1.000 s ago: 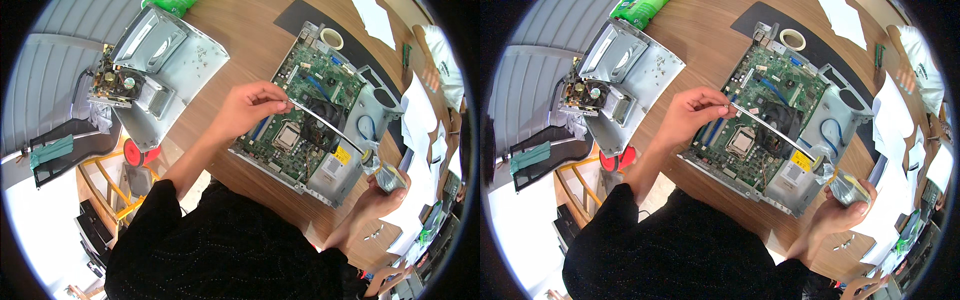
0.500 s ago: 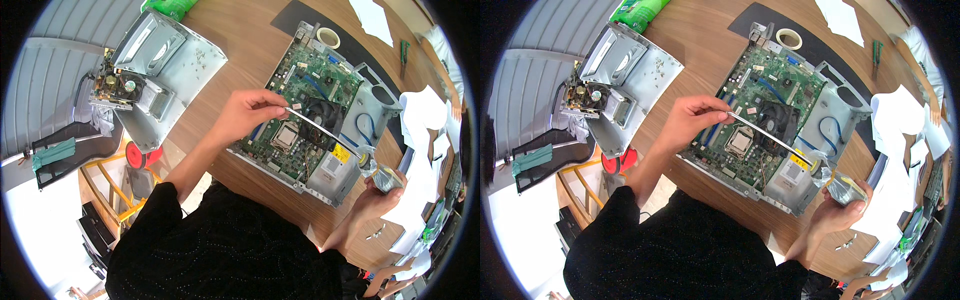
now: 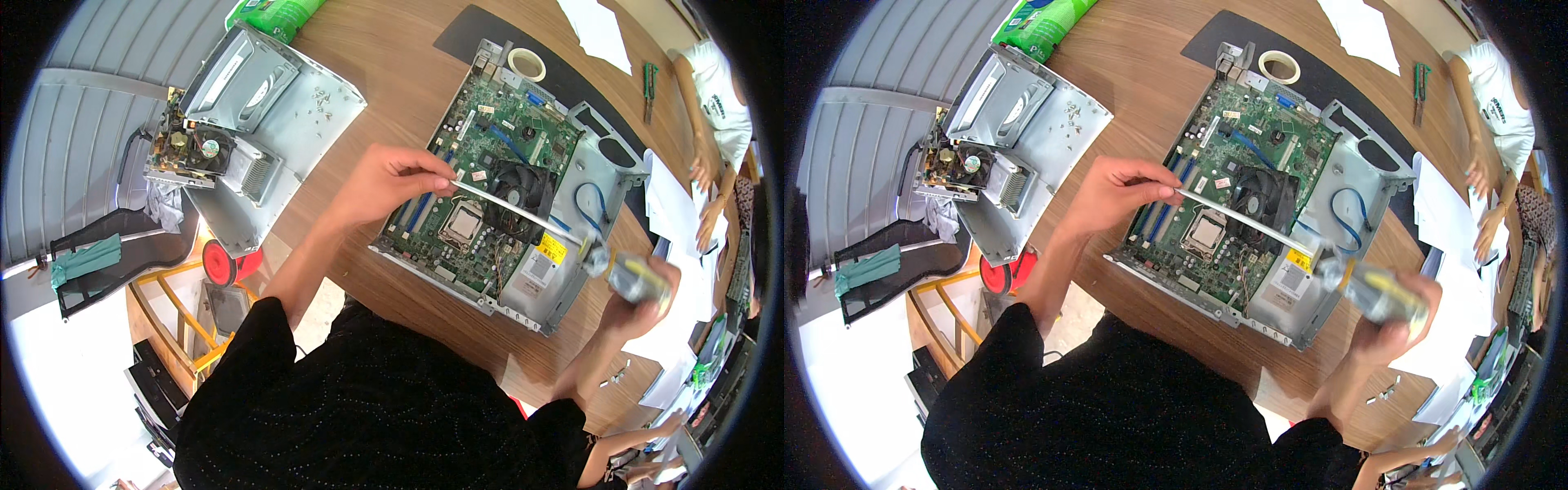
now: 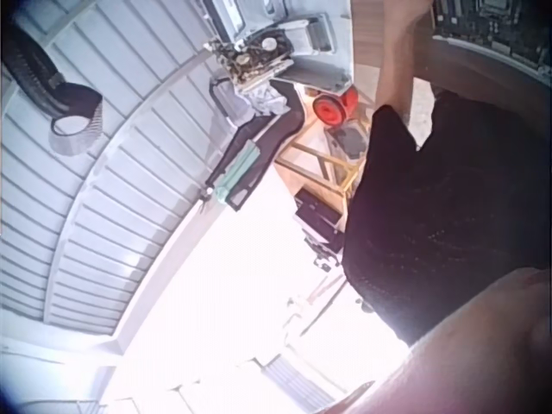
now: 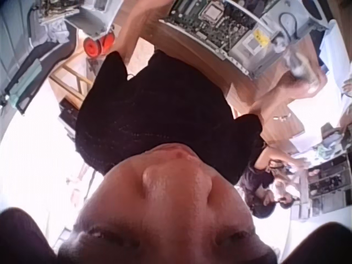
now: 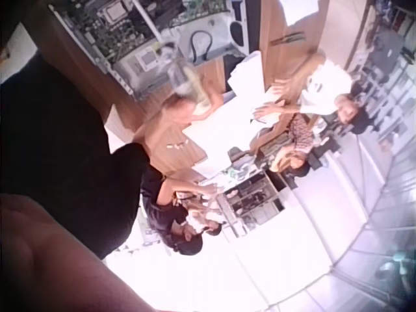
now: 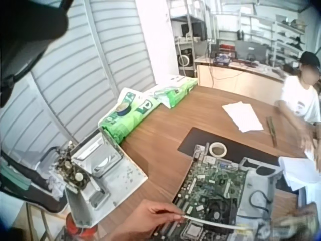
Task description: The person uses a screwdriver to remove screws from a computer motherboard and disconnects internal wires while the motherboard remains in the case on a wooden table.
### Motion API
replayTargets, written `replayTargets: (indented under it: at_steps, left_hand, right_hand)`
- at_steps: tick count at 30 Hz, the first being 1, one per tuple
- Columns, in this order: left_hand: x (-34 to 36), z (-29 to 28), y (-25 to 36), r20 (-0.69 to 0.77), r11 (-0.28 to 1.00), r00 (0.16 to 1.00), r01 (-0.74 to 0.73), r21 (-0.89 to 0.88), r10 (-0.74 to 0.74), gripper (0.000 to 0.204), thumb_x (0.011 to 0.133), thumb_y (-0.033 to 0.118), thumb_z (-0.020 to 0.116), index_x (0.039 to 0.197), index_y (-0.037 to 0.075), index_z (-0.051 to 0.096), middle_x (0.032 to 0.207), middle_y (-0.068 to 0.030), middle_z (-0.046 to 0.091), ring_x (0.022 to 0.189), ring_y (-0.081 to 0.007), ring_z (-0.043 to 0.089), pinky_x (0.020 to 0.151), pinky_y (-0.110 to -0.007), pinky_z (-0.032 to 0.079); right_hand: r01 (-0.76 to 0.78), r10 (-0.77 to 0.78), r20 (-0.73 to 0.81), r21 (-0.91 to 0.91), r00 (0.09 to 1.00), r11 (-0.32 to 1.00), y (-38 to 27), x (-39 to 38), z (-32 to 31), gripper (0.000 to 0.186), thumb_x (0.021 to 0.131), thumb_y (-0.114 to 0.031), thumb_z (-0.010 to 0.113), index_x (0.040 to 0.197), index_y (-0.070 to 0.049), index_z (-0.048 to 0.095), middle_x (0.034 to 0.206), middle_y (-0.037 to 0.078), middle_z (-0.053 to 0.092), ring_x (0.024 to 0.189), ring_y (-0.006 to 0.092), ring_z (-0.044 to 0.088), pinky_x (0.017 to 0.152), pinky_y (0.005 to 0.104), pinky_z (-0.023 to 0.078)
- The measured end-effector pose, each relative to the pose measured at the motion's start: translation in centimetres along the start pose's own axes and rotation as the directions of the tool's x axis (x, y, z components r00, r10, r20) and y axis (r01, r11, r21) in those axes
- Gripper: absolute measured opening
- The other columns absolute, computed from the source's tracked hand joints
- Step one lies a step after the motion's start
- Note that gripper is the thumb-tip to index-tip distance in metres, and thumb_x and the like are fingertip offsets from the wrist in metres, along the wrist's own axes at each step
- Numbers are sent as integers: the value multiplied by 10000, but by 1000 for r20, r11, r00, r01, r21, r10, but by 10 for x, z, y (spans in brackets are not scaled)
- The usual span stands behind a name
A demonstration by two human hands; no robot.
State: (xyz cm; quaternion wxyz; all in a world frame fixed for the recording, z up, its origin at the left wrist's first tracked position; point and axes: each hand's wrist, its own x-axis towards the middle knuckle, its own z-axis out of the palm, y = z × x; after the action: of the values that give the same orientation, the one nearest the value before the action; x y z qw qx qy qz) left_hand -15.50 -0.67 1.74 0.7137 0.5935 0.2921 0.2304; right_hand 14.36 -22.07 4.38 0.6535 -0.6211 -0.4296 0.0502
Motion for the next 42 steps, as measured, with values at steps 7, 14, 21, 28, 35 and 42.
replayTargets:
  at_steps: [7, 14, 21, 28, 35, 42]
  left_hand:
    - [20, 1, 4, -62, 956, 997, -20, 292, 39, 144, 877, 59, 678, 1006, 5, 710, 901, -76, 729, 838, -118, 674, 758, -254, 528]
    - [13, -1, -10, -185, 924, 959, -139, 357, 216, 146, 866, 67, 694, 1002, 19, 717, 899, -54, 731, 800, -88, 649, 736, -247, 519]
    - [15, 4, -15, -195, 942, 966, -104, 319, 172, 149, 860, 65, 699, 997, 10, 713, 915, -59, 731, 821, -90, 657, 758, -251, 529]
    - [18, 3, -14, -174, 874, 956, -128, 468, 234, 147, 852, 57, 700, 991, 16, 718, 931, -77, 738, 844, -125, 689, 768, -262, 542]
    - [59, -4, -11, -14, 560, 893, -270, 784, 451, 117, 794, 71, 693, 910, 57, 698, 852, -111, 687, 772, -303, 643, 704, -396, 503]
    - [73, -1, -22, 145, 283, 842, -330, 900, 520, 94, 728, 81, 736, 808, 78, 685, 809, -60, 676, 848, -256, 587, 819, -393, 404]
  right_hand:
    - [-521, 522, -23, -134, 852, 843, -21, 56, 45, 454, 968, -447, 509, 796, -32, 577, 563, 31, 514, 422, 99, 448, 403, 240, 351]
    - [-488, 516, 73, -237, 853, 840, -24, 59, 45, 448, 964, -454, 511, 790, -47, 581, 571, 29, 529, 450, 100, 463, 434, 239, 337]
    - [-274, 303, 187, -166, 934, 947, -24, 52, 41, 488, 943, -472, 539, 1064, 0, 563, 891, 117, 599, 673, 134, 596, 544, 246, 457]
    - [-207, 124, 435, 148, 892, 967, -49, 54, 50, 606, 824, -279, 761, 1244, -14, 414, 1118, 193, 604, 821, 200, 645, 636, 266, 549]
    - [-220, 152, 397, 132, 905, 966, -67, 91, 104, 447, 848, -133, 723, 1191, -16, 462, 988, 148, 649, 743, 162, 638, 606, 252, 519]
    - [-70, 98, 581, -70, 808, 995, -70, 105, 137, 357, 887, -156, 698, 1172, -45, 514, 928, 44, 636, 723, 87, 601, 621, 221, 497]
